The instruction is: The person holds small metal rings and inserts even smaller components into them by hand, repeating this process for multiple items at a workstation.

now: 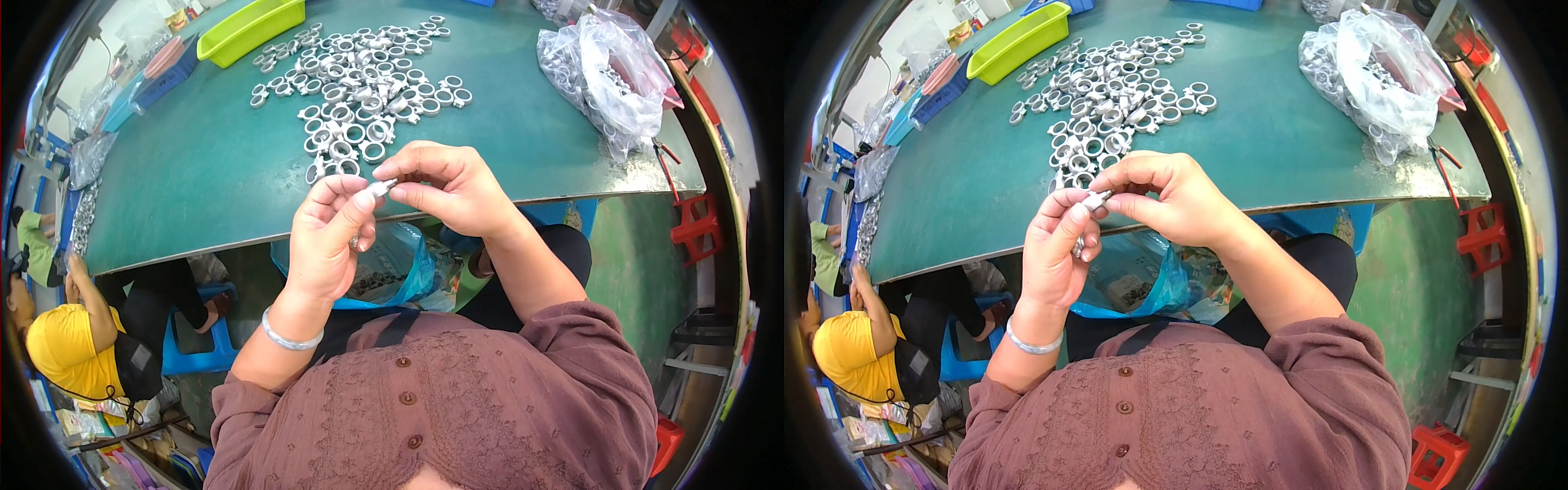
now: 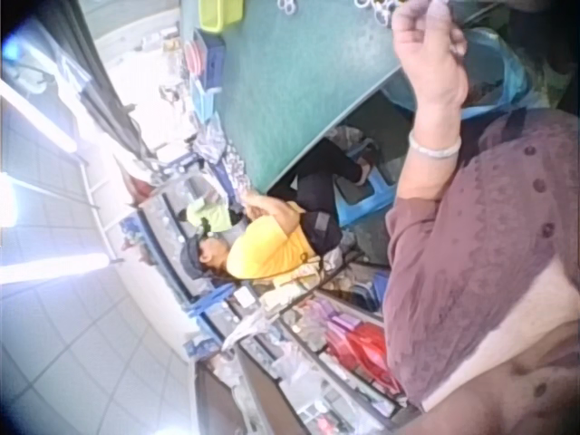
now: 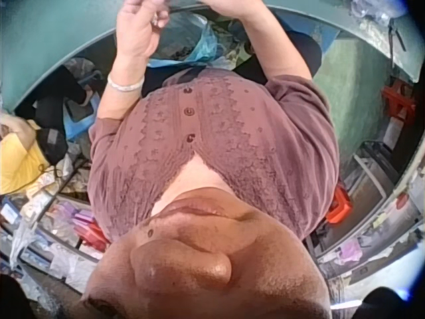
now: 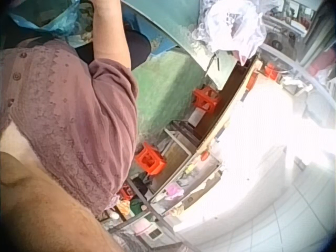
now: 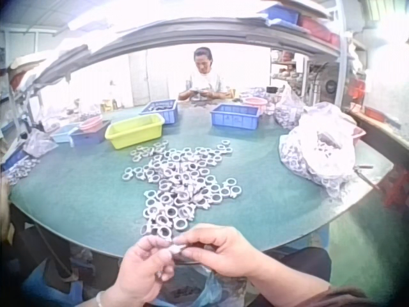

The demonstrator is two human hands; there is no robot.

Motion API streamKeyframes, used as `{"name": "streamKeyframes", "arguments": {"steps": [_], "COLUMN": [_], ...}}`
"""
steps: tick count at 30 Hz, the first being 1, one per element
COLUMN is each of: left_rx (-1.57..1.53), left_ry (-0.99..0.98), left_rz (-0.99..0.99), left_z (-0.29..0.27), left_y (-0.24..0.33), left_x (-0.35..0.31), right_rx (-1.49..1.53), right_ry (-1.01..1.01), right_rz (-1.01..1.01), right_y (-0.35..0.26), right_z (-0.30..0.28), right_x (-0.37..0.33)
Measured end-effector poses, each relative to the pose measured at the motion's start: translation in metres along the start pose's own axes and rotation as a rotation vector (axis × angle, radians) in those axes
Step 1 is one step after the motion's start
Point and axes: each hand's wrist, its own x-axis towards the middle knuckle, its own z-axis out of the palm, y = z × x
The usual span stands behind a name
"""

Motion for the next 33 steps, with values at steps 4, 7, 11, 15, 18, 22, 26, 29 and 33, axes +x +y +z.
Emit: {"name": "streamKeyframes", "arguments": {"steps": [4, 7, 11, 15, 18, 22, 26, 29, 33], "left_rx": [0.202, 0.419, 0.504, 0.555, 0.564, 0.554, 0.457, 0.436, 0.424], "left_ry": [0.006, 0.032, 0.02, 0.016, 0.024, 0.012, 0.013, 0.002, -0.005], "left_rz": [0.232, 0.384, 0.426, 0.47, 0.48, 0.456, 0.395, 0.393, 0.384], "left_z": [0.005, 0.008, 0.003, -0.002, -0.002, -0.001, 0.0, -0.001, -0.002], "left_y": [-0.001, -0.004, -0.005, -0.007, -0.007, -0.006, -0.004, -0.003, -0.003], "left_x": [-0.004, -0.004, -0.004, -0.003, -0.003, -0.005, -0.006, -0.006, -0.006], "right_rx": [-0.032, 0.017, 0.099, 0.15, 0.172, 0.194, 0.206, 0.181, 0.176], "right_ry": [0.008, 0.009, 0.005, 0.007, -0.009, -0.036, -0.043, -0.049, -0.055], "right_rz": [-0.018, 0.001, 0.027, 0.034, 0.062, 0.077, 0.081, 0.086, 0.083], "right_y": [0.002, 0.003, 0.003, 0.004, 0.002, 0.001, 0.001, 0.001, 0.002], "right_z": [0.0, 0.001, 0.003, 0.004, 0.003, 0.004, 0.005, 0.006, 0.006], "right_x": [0.0, -0.001, -0.001, -0.001, -0.001, 0.0, 0.001, 0.001, 0.002]}}
